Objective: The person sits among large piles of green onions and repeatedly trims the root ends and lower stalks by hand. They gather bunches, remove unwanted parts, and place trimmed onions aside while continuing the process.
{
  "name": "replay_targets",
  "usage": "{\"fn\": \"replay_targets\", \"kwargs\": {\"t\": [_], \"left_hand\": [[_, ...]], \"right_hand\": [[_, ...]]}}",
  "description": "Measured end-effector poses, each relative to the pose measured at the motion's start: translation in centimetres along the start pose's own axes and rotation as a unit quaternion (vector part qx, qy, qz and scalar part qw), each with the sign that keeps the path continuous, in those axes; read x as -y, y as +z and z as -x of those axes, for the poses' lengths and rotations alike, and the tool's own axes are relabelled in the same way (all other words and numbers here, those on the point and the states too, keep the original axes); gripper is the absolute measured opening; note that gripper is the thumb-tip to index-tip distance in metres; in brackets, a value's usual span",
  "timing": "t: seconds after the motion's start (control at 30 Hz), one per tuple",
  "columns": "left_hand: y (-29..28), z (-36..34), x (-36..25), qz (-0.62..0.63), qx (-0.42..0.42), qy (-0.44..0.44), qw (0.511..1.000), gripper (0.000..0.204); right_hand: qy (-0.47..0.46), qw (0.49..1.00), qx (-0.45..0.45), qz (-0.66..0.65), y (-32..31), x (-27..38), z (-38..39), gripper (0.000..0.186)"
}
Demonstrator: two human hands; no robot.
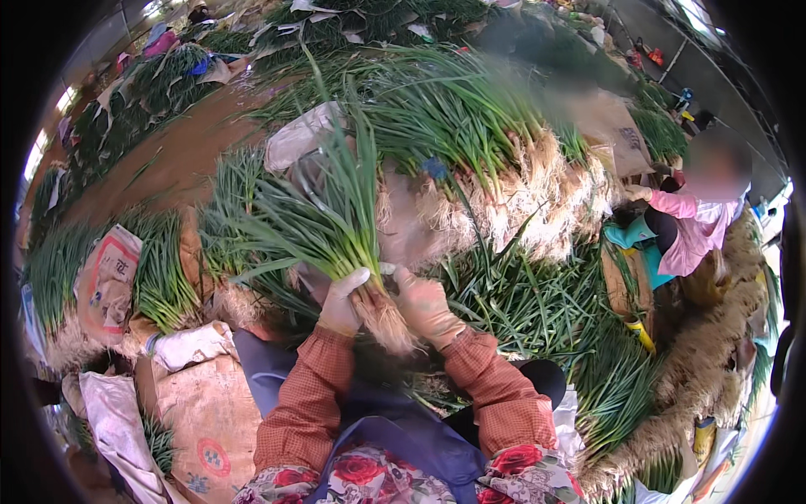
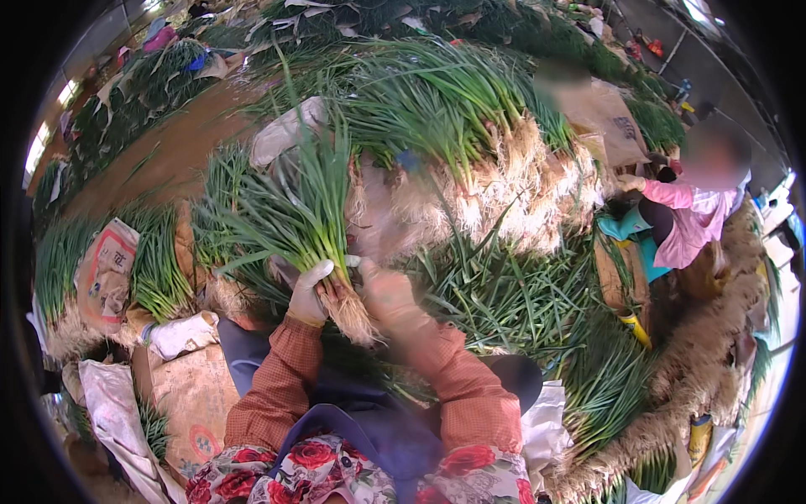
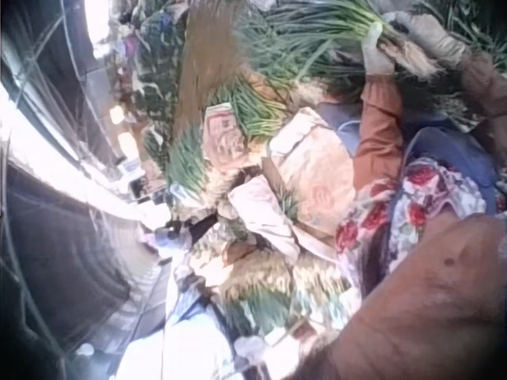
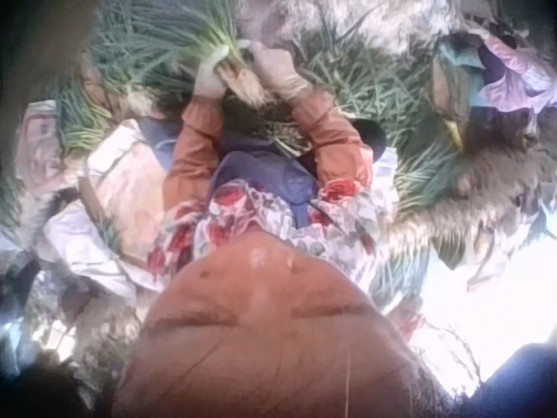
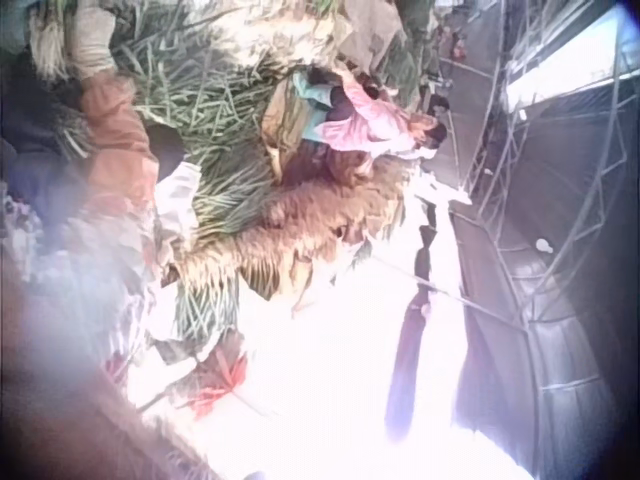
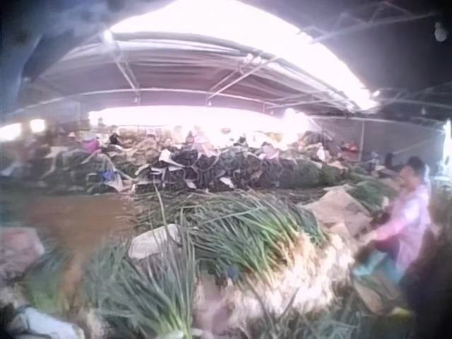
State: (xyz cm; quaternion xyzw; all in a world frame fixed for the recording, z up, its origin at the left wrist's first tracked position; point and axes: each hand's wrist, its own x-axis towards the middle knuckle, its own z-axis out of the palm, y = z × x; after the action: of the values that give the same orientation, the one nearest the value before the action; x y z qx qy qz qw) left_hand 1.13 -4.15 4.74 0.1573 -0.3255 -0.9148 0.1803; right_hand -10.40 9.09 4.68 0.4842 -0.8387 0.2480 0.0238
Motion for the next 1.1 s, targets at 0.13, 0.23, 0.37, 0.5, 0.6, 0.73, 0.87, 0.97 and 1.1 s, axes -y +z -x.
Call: {"fn": "replay_targets", "kwargs": {"t": [0.13,0.23,0.37,0.5,0.6,0.73,0.87,0.97,1.1], "left_hand": [[1.8,1.1,0.1,0.081,0.014,0.028,0.996,0.037],[0.4,2.4,-0.2,0.097,0.009,0.024,0.995,0.041],[0.0,2.2,3.0,0.088,0.011,-0.007,0.996,0.044],[1.6,2.4,2.7,0.062,0.01,0.014,0.998,0.041],[1.2,2.1,2.7,0.088,0.083,0.007,0.993,0.041],[1.6,2.0,3.5,0.091,-0.022,0.029,0.995,0.037],[2.6,1.5,3.6,0.125,-0.034,0.023,0.991,0.029],[3.3,1.9,3.7,0.122,0.007,0.045,0.992,0.026],[2.7,2.4,3.7,0.18,0.103,0.04,0.977,0.035]], "right_hand": [[0.06,0.997,0.043,-0.002,-0.6,-4.8,0.4,0.023],[0.266,0.79,0.201,-0.514,-2.6,-3.1,-1.2,0.032],[0.156,0.728,0.224,-0.629,-0.4,-1.3,-2.7,0.045],[0.208,0.669,0.17,-0.693,1.2,-1.2,-2.4,0.032],[0.235,0.642,0.135,-0.717,1.0,-0.7,-1.7,0.027],[0.282,0.668,0.006,-0.689,0.9,0.1,-0.2,0.017],[0.255,0.586,-0.153,-0.754,2.2,0.5,1.2,0.014],[0.184,0.746,-0.293,-0.569,2.5,-0.7,0.9,0.017],[0.305,0.419,-0.282,-0.807,-0.4,-7.3,-0.6,0.023]]}}
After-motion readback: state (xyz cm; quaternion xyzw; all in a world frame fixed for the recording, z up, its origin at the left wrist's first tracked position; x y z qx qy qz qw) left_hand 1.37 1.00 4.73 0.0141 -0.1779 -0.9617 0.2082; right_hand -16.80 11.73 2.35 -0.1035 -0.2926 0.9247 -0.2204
